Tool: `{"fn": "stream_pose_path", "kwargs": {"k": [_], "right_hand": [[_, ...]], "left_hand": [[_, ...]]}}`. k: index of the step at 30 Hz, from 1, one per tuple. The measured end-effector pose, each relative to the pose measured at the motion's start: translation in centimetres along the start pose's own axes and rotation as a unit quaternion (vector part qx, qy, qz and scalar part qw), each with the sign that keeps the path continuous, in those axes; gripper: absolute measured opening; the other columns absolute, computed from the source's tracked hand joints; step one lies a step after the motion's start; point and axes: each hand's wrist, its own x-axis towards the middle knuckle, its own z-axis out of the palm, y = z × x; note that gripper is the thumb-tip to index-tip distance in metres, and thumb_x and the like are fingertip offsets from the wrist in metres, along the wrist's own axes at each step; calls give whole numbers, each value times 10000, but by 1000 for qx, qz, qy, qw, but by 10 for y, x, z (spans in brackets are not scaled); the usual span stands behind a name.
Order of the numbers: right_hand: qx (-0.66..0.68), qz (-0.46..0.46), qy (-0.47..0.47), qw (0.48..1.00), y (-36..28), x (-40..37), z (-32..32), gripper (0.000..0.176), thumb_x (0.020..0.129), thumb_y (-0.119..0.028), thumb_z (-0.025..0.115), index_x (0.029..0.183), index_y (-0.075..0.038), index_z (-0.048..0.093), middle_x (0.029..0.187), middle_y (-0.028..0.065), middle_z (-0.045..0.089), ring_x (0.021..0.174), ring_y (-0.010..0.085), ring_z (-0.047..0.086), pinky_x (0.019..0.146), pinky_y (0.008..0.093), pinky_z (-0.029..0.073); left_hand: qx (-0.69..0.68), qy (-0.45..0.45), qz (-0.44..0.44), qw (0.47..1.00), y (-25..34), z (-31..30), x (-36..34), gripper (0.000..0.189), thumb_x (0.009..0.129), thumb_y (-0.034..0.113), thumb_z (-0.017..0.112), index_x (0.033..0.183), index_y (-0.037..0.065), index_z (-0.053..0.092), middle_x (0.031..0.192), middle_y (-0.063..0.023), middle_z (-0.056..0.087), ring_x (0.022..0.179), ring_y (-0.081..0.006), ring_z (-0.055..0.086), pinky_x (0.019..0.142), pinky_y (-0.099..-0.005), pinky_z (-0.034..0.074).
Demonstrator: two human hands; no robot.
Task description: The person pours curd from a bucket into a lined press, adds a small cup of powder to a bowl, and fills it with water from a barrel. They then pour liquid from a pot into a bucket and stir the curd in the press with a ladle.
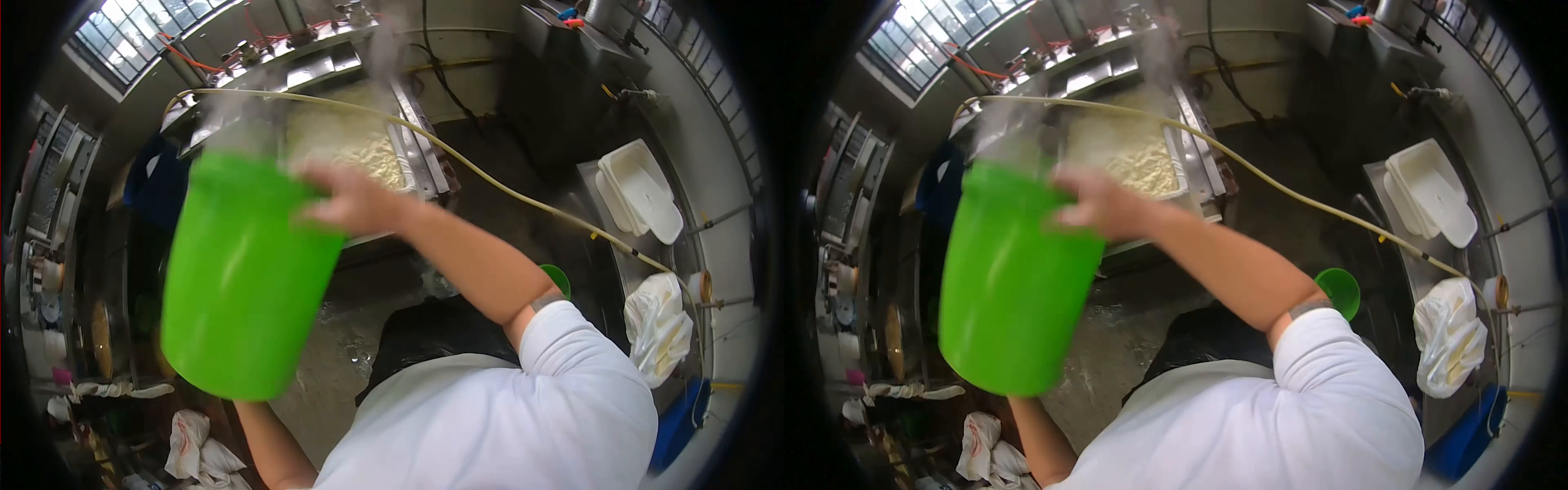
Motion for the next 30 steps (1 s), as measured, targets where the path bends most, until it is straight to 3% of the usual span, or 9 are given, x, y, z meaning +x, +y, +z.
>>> {"fn": "stream_pose_path", "kwargs": {"k": [2, 4, 7, 12, 15, 21, 22, 26, 30], "right_hand": [[35, 85, -85, 992, -41, -54, 38, 367, 887, -188, 759, 1187, -15, 638, 1113, 193, 681, 1066, 346, 672, 899, 419, 532], [-39, 146, -111, 982, -23, -127, 85, 332, 911, -230, 755, 1086, -2, 589, 945, 200, 628, 919, 408, 641, 803, 468, 516], [-85, 256, -88, 959, 20, -226, 115, 344, 920, -275, 718, 1054, 0, 561, 979, 250, 652, 974, 458, 638, 843, 535, 504], [-175, 469, -38, 865, 117, -377, 105, 393, 925, -315, 730, 1070, 10, 560, 1041, 285, 654, 1010, 488, 630, 859, 538, 510], [-223, 560, -7, 798, 176, -448, 88, 397, 909, -282, 750, 1079, 15, 550, 1063, 297, 661, 1013, 500, 634, 864, 552, 508], [-321, 701, 33, 635, 272, -528, 19, 300, 900, -185, 710, 1116, 12, 643, 1075, 287, 708, 1022, 471, 681, 865, 541, 544], [-317, 704, 30, 635, 269, -527, 17, 300, 900, -185, 710, 1116, 12, 643, 1075, 287, 708, 1022, 471, 681, 865, 541, 544], [-224, 570, -92, 785, 231, -472, 13, 259, 960, -233, 614, 1114, -38, 687, 1080, 234, 726, 1035, 437, 685, 881, 529, 542], [-152, 513, -168, 828, 152, -432, 53, 274, 944, -312, 672, 1058, -65, 701, 995, 210, 727, 943, 409, 695, 833, 499, 549]], "left_hand": [[-22, 42, -78, 996, -37, -59, -19, 938, 1000, 790, 263, 1387, -10, 563, 1290, -150, 644, 1126, -303, 630, 980, -463, 517], [-26, 94, -161, 982, -69, -107, -53, 902, 1006, 775, 316, 1398, -1, 554, 1302, -158, 635, 1136, -322, 627, 990, -494, 518], [172, 280, -263, 907, -99, -126, -102, 826, 1028, 739, 335, 1296, 1, 592, 1154, -126, 665, 1026, -296, 655, 934, -493, 548], [373, 163, -339, 848, -162, -86, -162, 562, 1036, 564, 564, 1212, 34, 627, 1021, -90, 683, 853, -223, 678, 741, -390, 576], [446, 103, -360, 813, -195, -23, -187, 359, 1055, 335, 614, 1211, 15, 656, 1036, -70, 715, 834, -149, 681, 717, -308, 559], [497, 4, -355, 792, -235, 44, -233, 310, 1031, 240, 648, 1211, -11, 674, 1034, -82, 731, 868, -141, 689, 753, -290, 557], [514, -25, -339, 788, -234, 49, -241, 302, 1033, 226, 643, 1209, -19, 669, 1035, -97, 731, 877, -154, 691, 765, -296, 558], [545, -62, -312, 776, -223, 57, -252, 208, 1002, 111, 634, 1138, -38, 684, 967, -91, 725, 845, -153, 688, 763, -315, 579], [576, -59, -269, 769, -190, 69, -245, 212, 990, 161, 651, 1074, -25, 713, 935, -108, 748, 788, -146, 707, 724, -305, 574]]}}
